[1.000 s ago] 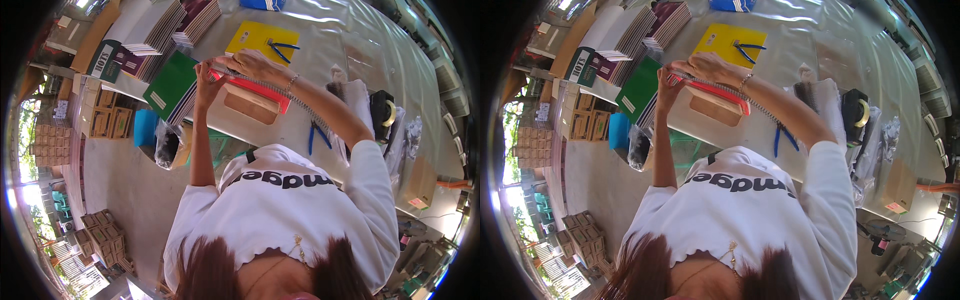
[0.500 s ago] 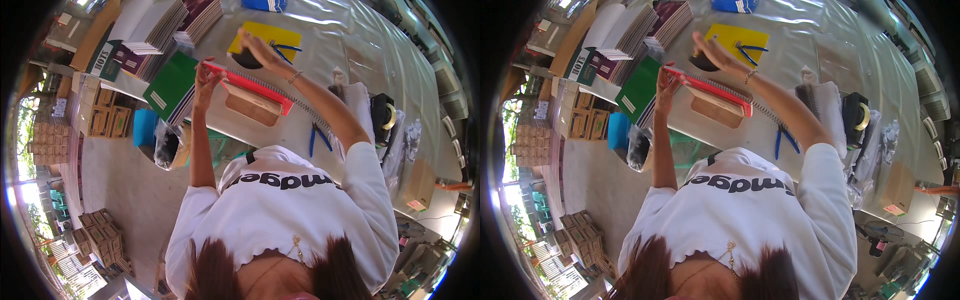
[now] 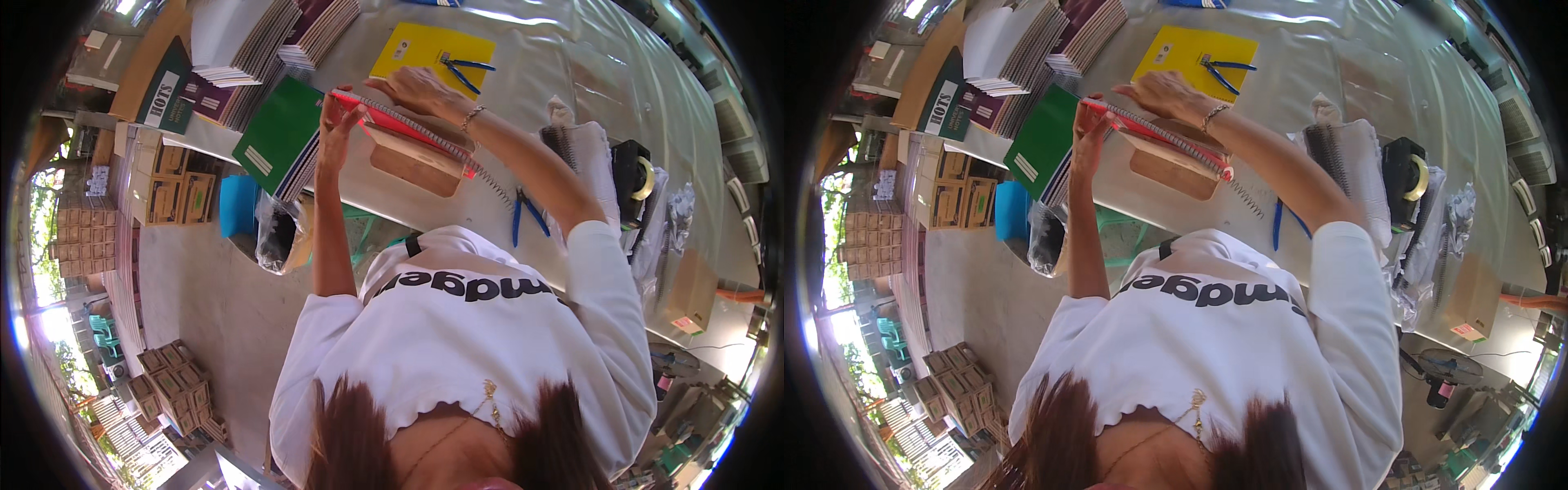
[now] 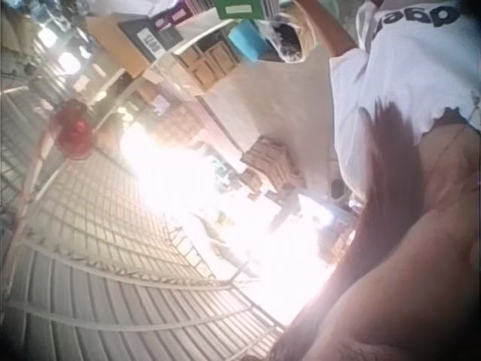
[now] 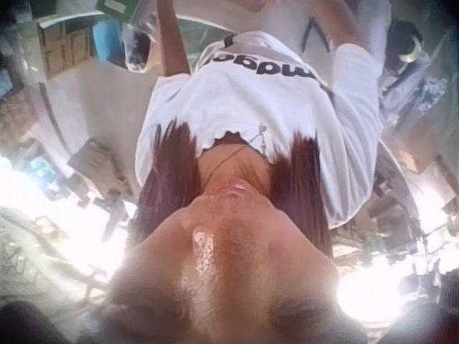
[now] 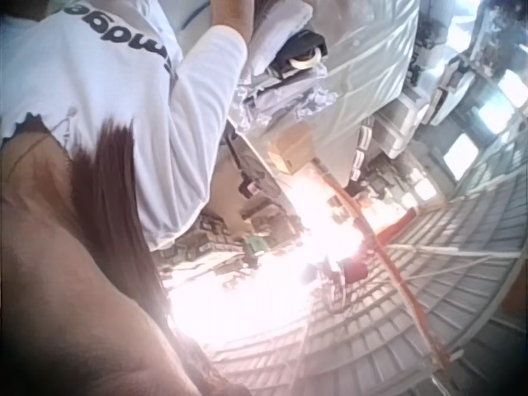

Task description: The person assembles spiral-bound notebooks by aligning a cover and pages on a wooden stand, threading a plastic coil through the holes, and trimming the excess coil with pliers.

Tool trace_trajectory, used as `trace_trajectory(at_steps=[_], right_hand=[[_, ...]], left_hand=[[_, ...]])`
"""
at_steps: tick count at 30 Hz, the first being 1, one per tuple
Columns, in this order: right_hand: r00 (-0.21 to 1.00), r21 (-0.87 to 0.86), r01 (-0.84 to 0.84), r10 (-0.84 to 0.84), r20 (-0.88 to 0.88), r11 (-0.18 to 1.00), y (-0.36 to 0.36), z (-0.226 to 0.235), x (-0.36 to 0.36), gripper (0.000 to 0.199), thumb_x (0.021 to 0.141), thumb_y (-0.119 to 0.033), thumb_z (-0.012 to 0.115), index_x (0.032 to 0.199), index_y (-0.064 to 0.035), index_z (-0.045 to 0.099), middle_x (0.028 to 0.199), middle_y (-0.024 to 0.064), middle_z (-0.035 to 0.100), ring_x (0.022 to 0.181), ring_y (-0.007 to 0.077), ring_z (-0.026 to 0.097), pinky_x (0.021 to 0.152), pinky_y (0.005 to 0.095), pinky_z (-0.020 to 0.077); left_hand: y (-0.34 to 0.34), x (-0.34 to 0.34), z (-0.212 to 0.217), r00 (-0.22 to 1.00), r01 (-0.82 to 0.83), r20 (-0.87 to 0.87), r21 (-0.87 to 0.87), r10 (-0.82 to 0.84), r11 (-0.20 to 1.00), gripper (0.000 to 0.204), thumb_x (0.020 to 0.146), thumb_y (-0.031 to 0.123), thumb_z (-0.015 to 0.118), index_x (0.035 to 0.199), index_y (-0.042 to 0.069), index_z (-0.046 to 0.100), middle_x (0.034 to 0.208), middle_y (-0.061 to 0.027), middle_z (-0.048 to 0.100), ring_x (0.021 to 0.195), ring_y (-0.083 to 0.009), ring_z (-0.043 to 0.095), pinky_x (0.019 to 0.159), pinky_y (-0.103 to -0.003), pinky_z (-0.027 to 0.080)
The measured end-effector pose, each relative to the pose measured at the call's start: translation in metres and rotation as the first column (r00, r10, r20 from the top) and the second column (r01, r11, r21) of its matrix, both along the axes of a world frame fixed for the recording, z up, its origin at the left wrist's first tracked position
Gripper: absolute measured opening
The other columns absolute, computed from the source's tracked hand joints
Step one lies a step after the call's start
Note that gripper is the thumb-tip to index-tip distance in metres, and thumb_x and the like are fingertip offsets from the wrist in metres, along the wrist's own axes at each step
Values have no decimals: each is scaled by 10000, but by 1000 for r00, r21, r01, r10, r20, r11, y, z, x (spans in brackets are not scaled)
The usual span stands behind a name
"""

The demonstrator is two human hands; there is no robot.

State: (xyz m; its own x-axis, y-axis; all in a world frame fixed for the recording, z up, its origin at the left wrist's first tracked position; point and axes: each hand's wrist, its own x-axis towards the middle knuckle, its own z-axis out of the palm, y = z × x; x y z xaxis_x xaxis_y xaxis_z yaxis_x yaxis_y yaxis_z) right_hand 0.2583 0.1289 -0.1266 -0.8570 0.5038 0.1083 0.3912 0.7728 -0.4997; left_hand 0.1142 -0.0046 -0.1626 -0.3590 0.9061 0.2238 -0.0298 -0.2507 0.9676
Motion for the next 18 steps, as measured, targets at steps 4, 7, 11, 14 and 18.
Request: trace_trajectory(at_steps=[4, 7, 11, 14, 18], right_hand=[[871, -544, -30, -245, -425, 838, 14, 3, 2, 771, 941, -642, 277, 656, 1, 592, 631, 146, 576, 604, 299, 568, 634, 422, 451], [927, -365, -99, -47, -371, 926, 5, 16, -6, 759, 919, -670, 314, 703, -5, 610, 641, 113, 567, 620, 250, 559, 638, 397, 443], [973, -208, 34, -80, -218, 978, 21, -13, -10, 734, 918, -677, 328, 739, -36, 637, 648, 65, 553, 618, 172, 534, 624, 335, 441], [859, -647, -206, -181, -478, 734, 23, 2, -12, 722, 922, -674, 318, 731, -58, 643, 654, 98, 586, 609, 206, 578, 624, 348, 460], [989, -185, -149, 147, -23, 971, 9, 20, -18, 715, 914, -686, 324, 707, -61, 604, 640, 23, 560, 543, 136, 540, 593, 342, 449]], left_hand=[[0, -6, 0, 1000, 10, -22, -21, -10, 1000, 494, 821, 179, 721, 1226, 53, 469, 1049, -33, 537, 1015, -127, 497, 930, -294, 387], [2, -3, -5, 1000, 14, 12, 31, -15, 999, 459, 848, 160, 691, 1236, 52, 472, 1052, -28, 532, 1016, -125, 493, 939, -291, 376], [0, -4, 0, 999, 19, -25, -7, -19, 1000, 430, 872, 137, 658, 1251, 59, 471, 1062, -21, 530, 1017, -120, 489, 950, -285, 360], [-3, -6, 1, 999, 41, -26, -11, -41, 999, 433, 879, 136, 649, 1266, 67, 470, 1062, -19, 525, 1005, -112, 488, 957, -284, 355], [-1, -6, 0, 997, 62, 35, 34, -63, 997, 484, 906, 117, 608, 1346, 70, 414, 1016, 4, 528, 973, -111, 491, 934, -292, 385]])
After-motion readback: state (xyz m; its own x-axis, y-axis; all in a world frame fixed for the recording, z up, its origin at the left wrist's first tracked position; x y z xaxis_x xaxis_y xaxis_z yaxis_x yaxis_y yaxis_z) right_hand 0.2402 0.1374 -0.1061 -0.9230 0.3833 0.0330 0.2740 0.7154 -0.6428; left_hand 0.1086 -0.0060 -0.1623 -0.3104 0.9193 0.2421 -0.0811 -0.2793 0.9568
